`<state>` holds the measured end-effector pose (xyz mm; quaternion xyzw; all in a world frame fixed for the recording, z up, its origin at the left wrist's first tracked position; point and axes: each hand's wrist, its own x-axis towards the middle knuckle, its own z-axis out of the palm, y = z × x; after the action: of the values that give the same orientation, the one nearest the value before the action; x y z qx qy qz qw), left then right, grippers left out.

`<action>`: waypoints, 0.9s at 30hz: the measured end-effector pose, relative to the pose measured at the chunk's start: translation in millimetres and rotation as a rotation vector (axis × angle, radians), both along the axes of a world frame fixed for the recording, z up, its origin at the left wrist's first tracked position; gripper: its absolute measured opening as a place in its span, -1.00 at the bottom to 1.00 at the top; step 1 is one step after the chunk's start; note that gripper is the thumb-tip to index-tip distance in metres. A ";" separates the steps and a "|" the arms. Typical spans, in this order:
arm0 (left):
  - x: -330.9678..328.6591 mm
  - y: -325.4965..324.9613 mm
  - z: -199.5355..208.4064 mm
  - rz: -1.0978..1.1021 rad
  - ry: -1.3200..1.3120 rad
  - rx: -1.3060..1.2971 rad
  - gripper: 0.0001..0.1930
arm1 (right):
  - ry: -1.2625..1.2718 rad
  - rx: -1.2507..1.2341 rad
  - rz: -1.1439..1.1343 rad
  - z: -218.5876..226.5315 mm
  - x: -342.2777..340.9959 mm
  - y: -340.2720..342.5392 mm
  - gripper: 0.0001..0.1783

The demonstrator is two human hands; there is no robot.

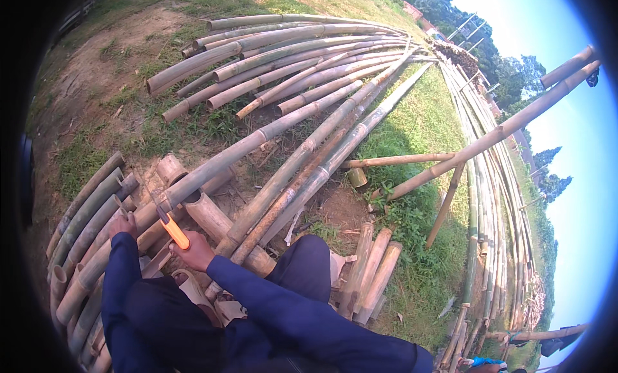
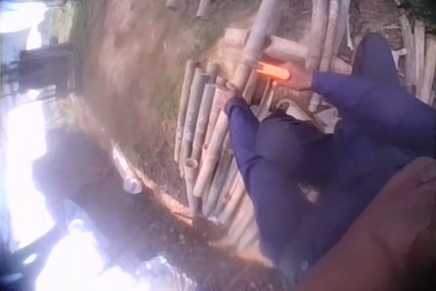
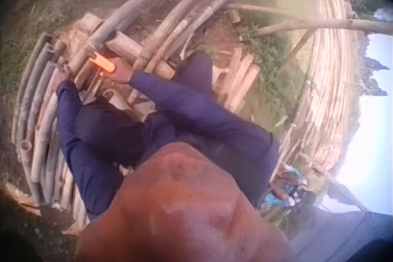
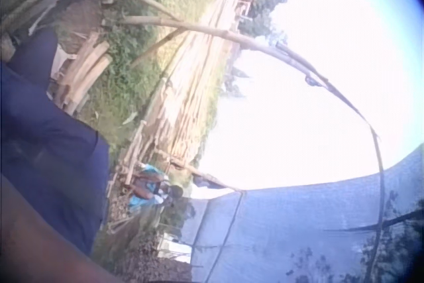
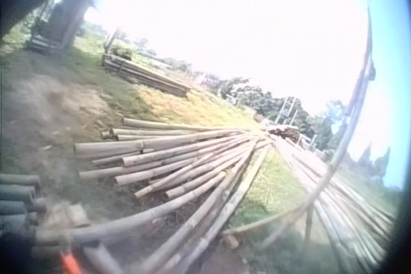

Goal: The person uses a hand saw to cut long bamboo poles into shorter sections. They hold each pole steady with one hand while sawing with the other, then move the cut pieces aside to continue with the next pole.

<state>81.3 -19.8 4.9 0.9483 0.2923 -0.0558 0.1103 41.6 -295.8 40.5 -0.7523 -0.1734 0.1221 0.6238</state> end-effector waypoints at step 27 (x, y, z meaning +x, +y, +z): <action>-4.5 11.1 14.3 0.040 0.084 -0.002 -0.34 | 0.083 -0.067 -0.106 69.0 -112.0 -81.2 -0.84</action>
<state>76.9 -8.7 19.2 0.9389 0.3157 -0.0937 0.0998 -70.4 -377.0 109.5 -0.7750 -0.1030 0.1258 0.6107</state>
